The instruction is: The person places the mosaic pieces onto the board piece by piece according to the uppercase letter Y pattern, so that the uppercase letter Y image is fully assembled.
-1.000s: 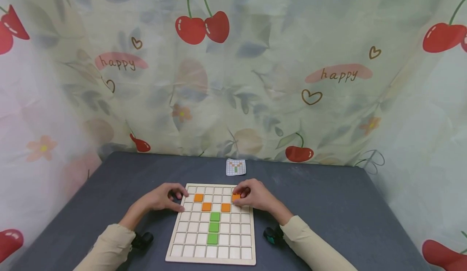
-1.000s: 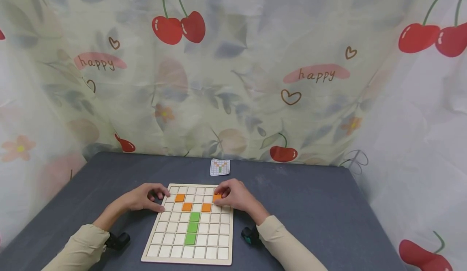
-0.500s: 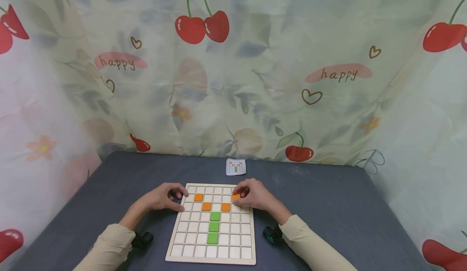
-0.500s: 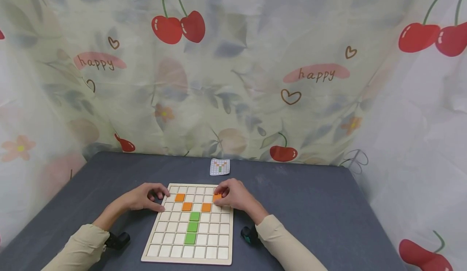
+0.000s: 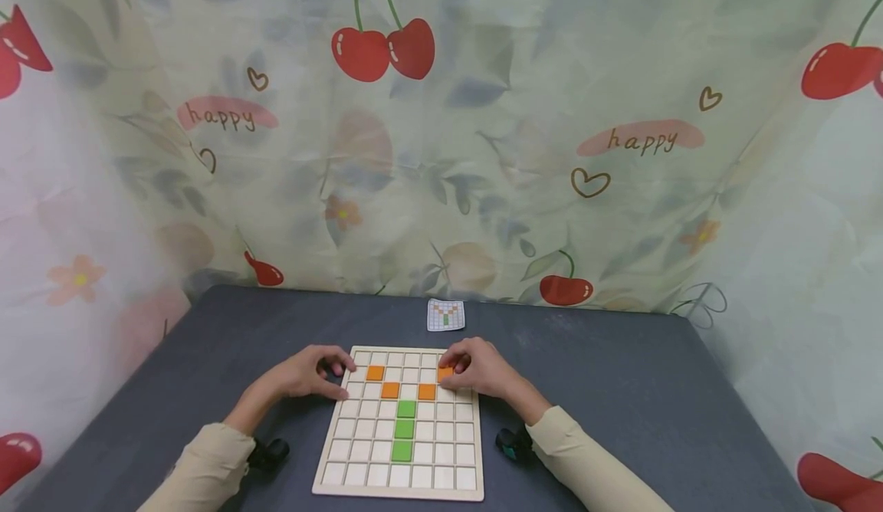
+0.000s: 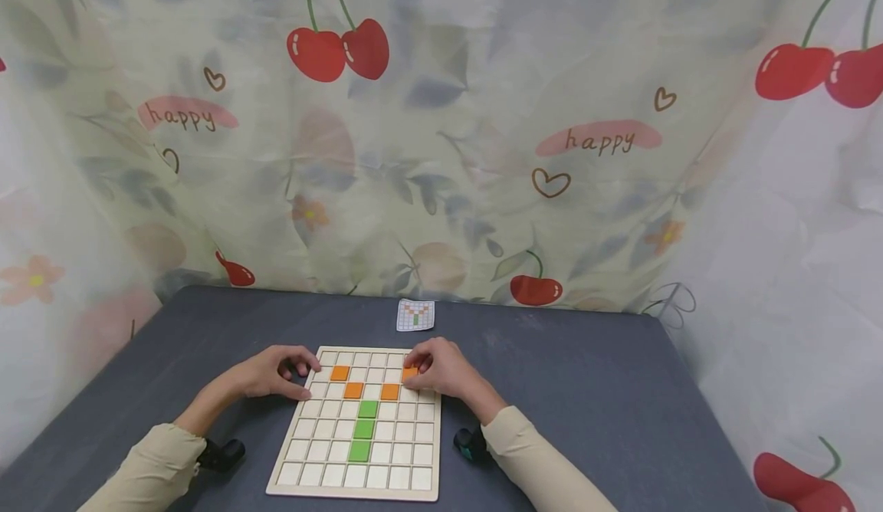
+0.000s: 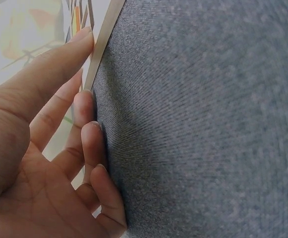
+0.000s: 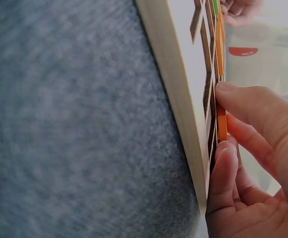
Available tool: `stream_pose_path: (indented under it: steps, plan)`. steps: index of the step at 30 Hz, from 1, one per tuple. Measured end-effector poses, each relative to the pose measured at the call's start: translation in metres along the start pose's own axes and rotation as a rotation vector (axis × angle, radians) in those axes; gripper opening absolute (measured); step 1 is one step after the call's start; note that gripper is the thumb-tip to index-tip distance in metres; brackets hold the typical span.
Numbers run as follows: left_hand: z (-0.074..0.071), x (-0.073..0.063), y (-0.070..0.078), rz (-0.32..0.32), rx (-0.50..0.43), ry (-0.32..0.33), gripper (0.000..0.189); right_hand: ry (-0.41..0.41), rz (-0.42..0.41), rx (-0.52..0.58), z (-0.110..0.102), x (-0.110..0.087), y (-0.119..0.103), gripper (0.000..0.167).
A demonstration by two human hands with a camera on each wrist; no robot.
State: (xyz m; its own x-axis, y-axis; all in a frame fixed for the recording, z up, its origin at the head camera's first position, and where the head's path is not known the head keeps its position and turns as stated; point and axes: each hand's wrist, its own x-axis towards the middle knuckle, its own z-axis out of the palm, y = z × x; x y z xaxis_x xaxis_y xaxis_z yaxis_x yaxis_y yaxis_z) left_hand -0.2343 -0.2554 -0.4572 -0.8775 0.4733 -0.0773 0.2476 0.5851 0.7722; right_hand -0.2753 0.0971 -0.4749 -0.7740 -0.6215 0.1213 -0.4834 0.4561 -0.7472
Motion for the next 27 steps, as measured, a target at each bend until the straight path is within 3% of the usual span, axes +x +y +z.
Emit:
stream_pose_path:
  steps: [11, 18, 27]
  plan:
    - [0.0, 0.003, 0.002, -0.002, -0.006, 0.0, 0.036, -0.004, 0.022, 0.015, -0.003, -0.002, 0.003, 0.021]
    - [0.001, 0.004, -0.002, 0.001, 0.001, -0.001, 0.036, -0.038, 0.024, 0.098, -0.007, -0.007, 0.008, 0.026]
    - [0.0, -0.001, -0.007, -0.001, -0.015, -0.022, 0.035, -0.065, 0.032, 0.173, -0.026, -0.03, 0.009, 0.033]
